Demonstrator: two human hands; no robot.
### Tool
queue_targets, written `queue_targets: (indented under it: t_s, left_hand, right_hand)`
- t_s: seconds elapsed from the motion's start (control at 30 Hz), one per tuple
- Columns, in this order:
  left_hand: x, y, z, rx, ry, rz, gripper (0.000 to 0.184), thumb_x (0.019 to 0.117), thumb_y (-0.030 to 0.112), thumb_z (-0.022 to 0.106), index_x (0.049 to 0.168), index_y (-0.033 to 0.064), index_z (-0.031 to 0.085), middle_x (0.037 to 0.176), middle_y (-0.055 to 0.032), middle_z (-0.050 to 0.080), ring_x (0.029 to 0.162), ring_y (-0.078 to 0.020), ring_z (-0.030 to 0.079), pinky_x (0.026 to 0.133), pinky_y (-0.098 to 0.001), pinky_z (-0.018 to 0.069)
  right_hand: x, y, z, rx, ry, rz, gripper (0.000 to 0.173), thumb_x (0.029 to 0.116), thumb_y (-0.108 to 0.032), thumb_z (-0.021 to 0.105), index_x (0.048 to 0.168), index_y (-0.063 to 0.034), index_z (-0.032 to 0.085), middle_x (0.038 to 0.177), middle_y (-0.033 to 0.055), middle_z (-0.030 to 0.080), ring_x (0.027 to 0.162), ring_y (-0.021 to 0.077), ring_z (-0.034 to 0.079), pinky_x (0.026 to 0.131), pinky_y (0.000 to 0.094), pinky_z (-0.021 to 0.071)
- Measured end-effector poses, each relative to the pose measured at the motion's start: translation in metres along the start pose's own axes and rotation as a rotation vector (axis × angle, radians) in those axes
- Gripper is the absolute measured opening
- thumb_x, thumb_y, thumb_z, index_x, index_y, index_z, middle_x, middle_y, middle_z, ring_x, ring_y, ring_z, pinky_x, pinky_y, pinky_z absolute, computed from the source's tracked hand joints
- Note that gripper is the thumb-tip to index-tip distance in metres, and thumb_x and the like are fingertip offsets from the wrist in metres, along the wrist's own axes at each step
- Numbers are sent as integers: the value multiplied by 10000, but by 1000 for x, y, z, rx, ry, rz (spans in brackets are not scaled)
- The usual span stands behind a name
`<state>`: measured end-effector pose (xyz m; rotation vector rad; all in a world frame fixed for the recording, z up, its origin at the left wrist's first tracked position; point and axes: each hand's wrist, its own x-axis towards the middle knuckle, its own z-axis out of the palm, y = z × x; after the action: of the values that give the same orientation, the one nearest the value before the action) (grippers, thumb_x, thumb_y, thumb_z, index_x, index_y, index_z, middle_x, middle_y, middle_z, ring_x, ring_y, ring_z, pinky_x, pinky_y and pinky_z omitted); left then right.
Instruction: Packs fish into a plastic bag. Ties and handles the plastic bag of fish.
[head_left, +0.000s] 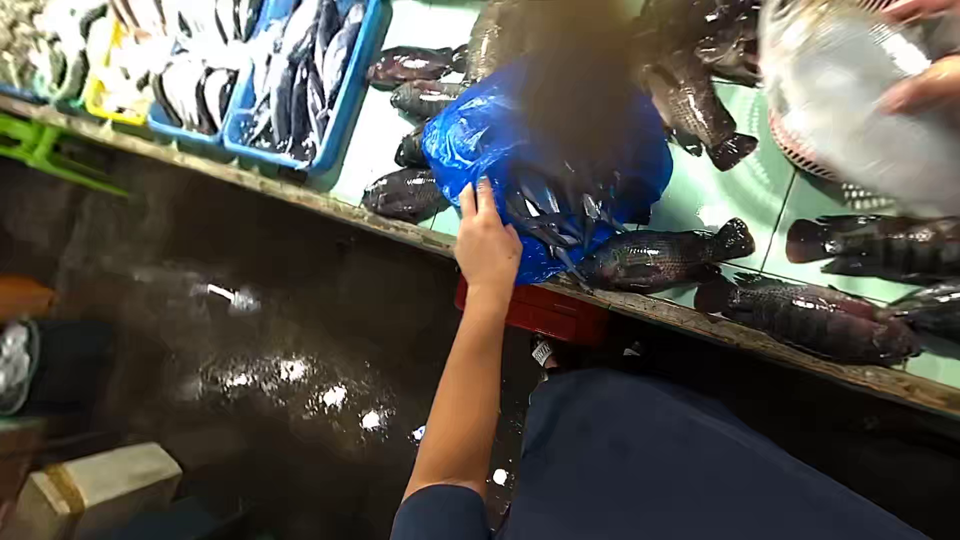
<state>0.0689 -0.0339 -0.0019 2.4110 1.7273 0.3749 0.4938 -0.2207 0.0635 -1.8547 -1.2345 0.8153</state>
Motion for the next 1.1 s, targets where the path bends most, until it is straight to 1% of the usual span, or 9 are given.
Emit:
queue_targets:
  t_s: [0.07,0.3,0.47,0.6,0.67,0.77,0.87,0.97,1.1]
  left_hand:
    - [6,-6,-14,-22,41,115,717,827,-27,652,1517,53,475,1524,-213,488,1296,-386,587,976,-568,547]
    - [-3,-23,-39,-184,37,319,716,790,-91,617,1488,38,524,1508,-165,540,1390,-312,529,1111,-511,463]
    - [-8,-20,-47,-270,22,440,863,765,-117,611,1572,127,423,1596,-81,447,1311,-280,595,968,-529,570]
    - [0,-20,-44,-329,23,515,871,793,-115,616,1590,160,399,1613,-76,423,1260,-255,634,899,-505,605]
    - [9,-33,-43,-381,49,515,818,831,-78,605,1583,189,423,1592,-39,463,1299,-210,611,941,-486,595]
    - [4,-48,-26,-470,49,521,735,847,-39,586,1525,237,515,1551,-41,516,1355,-203,569,1025,-457,557]
    - [-17,-57,-6,-589,64,560,591,879,-5,543,1386,274,662,1547,-160,477,1404,-272,502,1096,-441,505]
    - [-36,-67,3,-684,105,503,465,894,45,548,1299,193,723,1526,-183,479,1301,-252,568,1040,-386,532]
    - [-66,-65,9,-735,119,240,381,900,149,633,1268,116,724,1549,-219,431,1372,-277,503,1089,-392,485]
  right_hand:
    - [-36,-18,49,168,-111,7,615,895,-86,617,1466,-273,484,1030,15,704,736,83,692,603,311,620]
    - [-36,-51,184,371,-455,96,602,883,-46,599,1471,-158,534,1206,114,696,876,181,700,729,371,605]
    - [31,-92,227,318,-343,108,529,938,-78,600,1462,-116,545,1197,137,684,896,189,674,785,405,576]
    - [118,-117,284,290,-98,247,339,930,-304,730,1114,-22,693,940,133,700,825,235,674,773,480,570]
    - [120,-120,297,225,-65,180,369,928,-273,733,1138,21,662,951,178,700,822,283,687,759,518,585]
    - [76,-114,268,44,-19,-19,270,898,-120,683,1125,24,659,989,179,705,885,308,695,801,558,571]
    - [38,-79,195,-136,282,-129,206,958,-134,609,1093,-65,749,990,103,749,878,231,729,824,504,610]
    - [31,-36,90,-425,534,-8,242,976,-106,568,1146,-22,718,1069,192,720,991,334,703,902,558,559]
    - [70,64,-11,-656,250,364,693,815,-81,772,1469,-67,541,1438,337,501,1308,564,480,1012,766,401]
